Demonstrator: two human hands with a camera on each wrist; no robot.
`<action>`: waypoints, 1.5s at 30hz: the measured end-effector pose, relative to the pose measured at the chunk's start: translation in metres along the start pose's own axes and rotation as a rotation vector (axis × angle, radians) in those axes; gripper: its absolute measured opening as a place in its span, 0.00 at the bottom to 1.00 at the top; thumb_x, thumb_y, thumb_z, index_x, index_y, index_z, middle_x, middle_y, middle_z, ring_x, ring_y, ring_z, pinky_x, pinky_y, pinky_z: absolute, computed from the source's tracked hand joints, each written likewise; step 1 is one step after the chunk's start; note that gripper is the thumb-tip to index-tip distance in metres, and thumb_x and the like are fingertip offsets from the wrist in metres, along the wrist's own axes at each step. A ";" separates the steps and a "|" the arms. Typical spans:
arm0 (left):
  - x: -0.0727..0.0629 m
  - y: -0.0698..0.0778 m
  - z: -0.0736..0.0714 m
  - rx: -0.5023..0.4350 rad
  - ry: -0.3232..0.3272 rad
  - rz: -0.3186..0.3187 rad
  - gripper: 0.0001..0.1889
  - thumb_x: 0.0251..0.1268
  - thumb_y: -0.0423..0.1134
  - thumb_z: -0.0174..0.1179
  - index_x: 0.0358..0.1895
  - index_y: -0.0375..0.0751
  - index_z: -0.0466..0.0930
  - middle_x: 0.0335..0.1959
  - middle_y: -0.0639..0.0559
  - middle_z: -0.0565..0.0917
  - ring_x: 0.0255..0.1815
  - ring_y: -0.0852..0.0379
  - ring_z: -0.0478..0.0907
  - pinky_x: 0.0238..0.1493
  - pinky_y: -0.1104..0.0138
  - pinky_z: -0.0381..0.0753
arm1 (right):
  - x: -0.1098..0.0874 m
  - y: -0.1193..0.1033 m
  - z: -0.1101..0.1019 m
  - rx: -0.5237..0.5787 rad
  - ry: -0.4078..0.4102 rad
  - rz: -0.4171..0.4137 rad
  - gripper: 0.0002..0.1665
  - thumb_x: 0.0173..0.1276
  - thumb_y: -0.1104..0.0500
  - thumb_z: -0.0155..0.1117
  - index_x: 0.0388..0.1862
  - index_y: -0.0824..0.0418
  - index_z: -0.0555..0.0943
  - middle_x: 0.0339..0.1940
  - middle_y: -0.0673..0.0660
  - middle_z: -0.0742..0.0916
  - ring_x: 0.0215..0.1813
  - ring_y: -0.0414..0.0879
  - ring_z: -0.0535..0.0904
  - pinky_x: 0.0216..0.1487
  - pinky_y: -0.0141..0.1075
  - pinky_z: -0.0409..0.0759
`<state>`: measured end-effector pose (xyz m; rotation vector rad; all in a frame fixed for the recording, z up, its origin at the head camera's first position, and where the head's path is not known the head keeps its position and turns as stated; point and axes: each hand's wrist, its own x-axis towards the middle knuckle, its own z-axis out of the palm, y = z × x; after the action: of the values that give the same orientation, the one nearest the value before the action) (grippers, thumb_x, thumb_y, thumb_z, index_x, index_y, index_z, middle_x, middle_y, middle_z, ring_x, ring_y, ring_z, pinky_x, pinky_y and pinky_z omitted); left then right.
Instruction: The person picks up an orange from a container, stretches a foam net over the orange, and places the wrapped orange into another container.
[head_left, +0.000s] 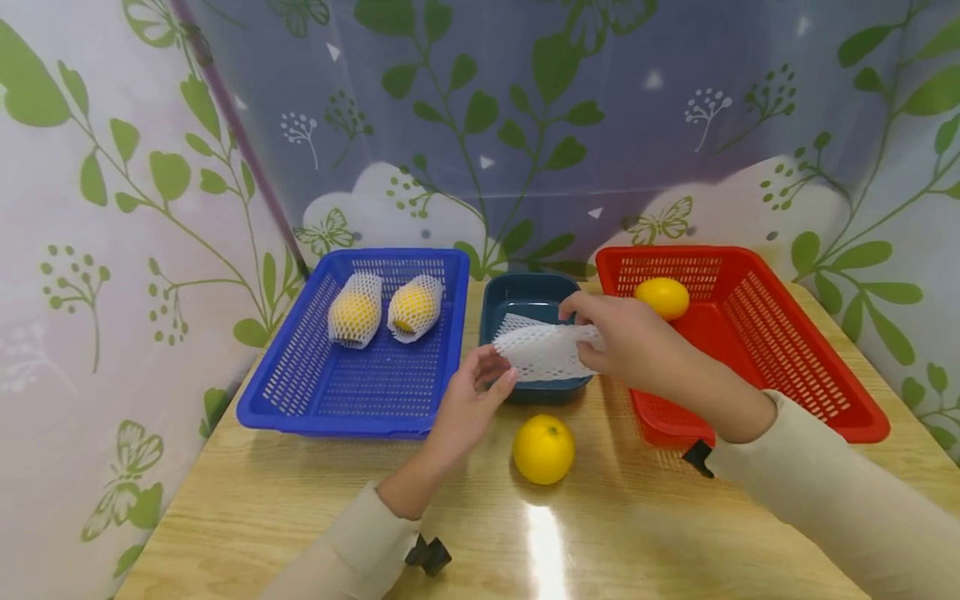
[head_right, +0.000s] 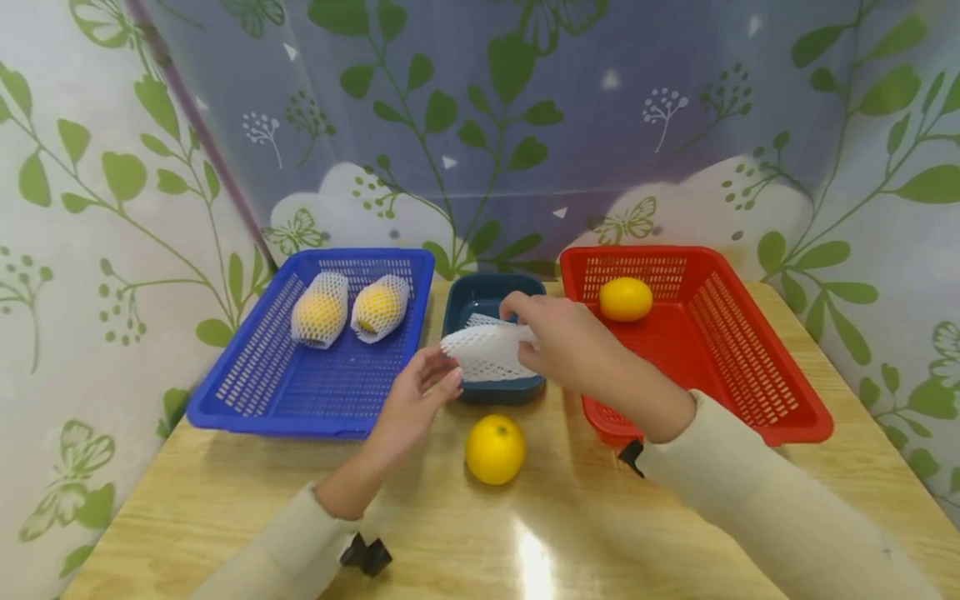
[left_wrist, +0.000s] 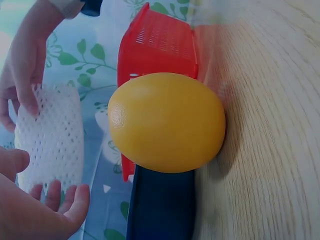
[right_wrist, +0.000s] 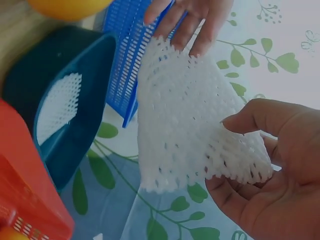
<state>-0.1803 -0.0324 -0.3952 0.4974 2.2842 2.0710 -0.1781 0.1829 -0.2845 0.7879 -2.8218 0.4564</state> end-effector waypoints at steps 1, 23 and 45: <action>0.001 -0.001 0.000 -0.007 -0.004 -0.002 0.19 0.71 0.36 0.57 0.60 0.31 0.69 0.56 0.37 0.77 0.60 0.45 0.75 0.61 0.57 0.75 | -0.002 0.000 0.002 0.010 0.007 0.002 0.20 0.60 0.66 0.68 0.52 0.62 0.76 0.42 0.58 0.86 0.30 0.48 0.77 0.34 0.36 0.82; -0.001 0.001 -0.003 -0.373 -0.226 -0.075 0.12 0.77 0.31 0.42 0.57 0.29 0.63 0.56 0.30 0.74 0.51 0.53 0.79 0.59 0.55 0.76 | -0.032 0.016 -0.004 0.830 0.085 0.087 0.23 0.82 0.52 0.39 0.58 0.68 0.71 0.50 0.61 0.80 0.51 0.51 0.78 0.52 0.30 0.78; -0.005 0.002 -0.002 -0.428 -0.279 -0.219 0.09 0.73 0.24 0.46 0.51 0.37 0.66 0.39 0.56 0.82 0.38 0.64 0.79 0.43 0.71 0.80 | -0.026 0.011 0.073 1.094 -0.196 0.289 0.32 0.75 0.51 0.56 0.69 0.70 0.66 0.60 0.65 0.78 0.53 0.52 0.77 0.56 0.40 0.79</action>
<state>-0.1751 -0.0351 -0.3942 0.4532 1.6065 2.1333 -0.1687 0.1793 -0.3624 0.5393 -2.6937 2.1480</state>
